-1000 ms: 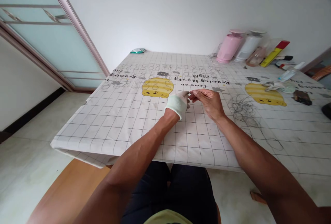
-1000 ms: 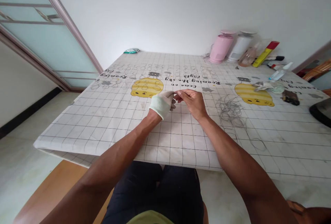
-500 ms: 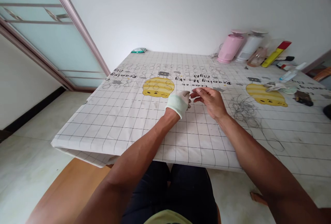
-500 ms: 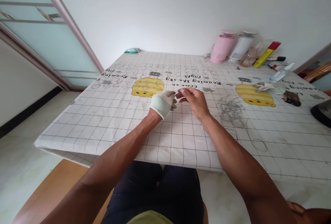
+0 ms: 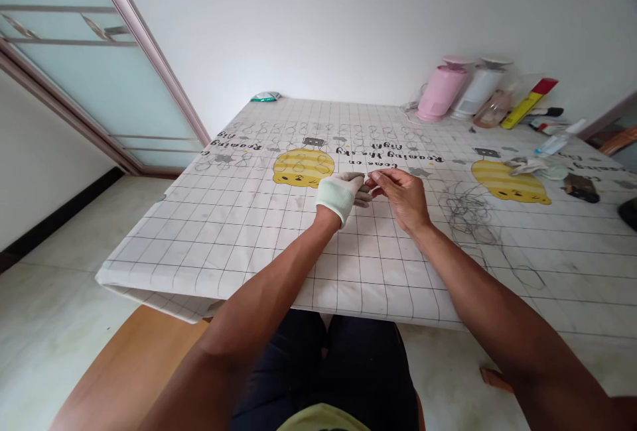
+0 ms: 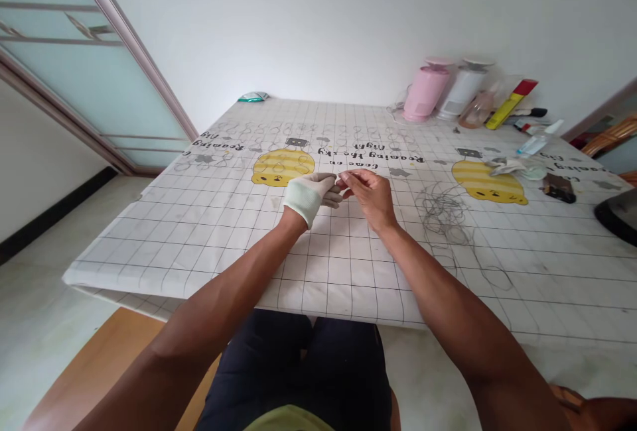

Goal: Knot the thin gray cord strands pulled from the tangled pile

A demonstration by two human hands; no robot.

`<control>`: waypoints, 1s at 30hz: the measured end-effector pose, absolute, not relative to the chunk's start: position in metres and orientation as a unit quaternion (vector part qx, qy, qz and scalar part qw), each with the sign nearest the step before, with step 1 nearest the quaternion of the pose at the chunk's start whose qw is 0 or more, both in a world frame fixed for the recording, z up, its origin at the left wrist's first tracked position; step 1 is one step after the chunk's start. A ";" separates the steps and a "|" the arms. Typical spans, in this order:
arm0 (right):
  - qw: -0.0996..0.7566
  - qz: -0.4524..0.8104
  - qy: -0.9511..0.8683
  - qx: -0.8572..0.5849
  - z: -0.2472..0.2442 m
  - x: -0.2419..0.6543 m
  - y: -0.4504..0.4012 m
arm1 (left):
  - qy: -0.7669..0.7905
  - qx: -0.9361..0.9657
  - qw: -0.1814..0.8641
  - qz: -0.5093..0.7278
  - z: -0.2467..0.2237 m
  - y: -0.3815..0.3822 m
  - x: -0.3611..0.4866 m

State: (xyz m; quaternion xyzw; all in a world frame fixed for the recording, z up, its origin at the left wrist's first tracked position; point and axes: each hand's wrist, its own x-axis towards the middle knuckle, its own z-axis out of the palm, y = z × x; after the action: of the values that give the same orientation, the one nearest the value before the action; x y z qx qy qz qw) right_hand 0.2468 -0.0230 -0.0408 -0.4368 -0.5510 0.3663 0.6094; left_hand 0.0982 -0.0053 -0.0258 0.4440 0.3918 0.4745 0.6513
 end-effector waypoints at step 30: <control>0.673 0.405 -0.437 -0.438 -0.050 0.222 -0.028 | 0.552 0.652 0.367 0.368 -0.036 -0.005 0.101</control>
State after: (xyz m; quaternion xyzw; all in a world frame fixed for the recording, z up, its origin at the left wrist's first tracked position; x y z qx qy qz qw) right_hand 0.2216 -0.0277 -0.0504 -0.4382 -0.4369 0.4050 0.6731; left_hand 0.1008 -0.0051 -0.0358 0.6515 0.5525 0.3683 0.3670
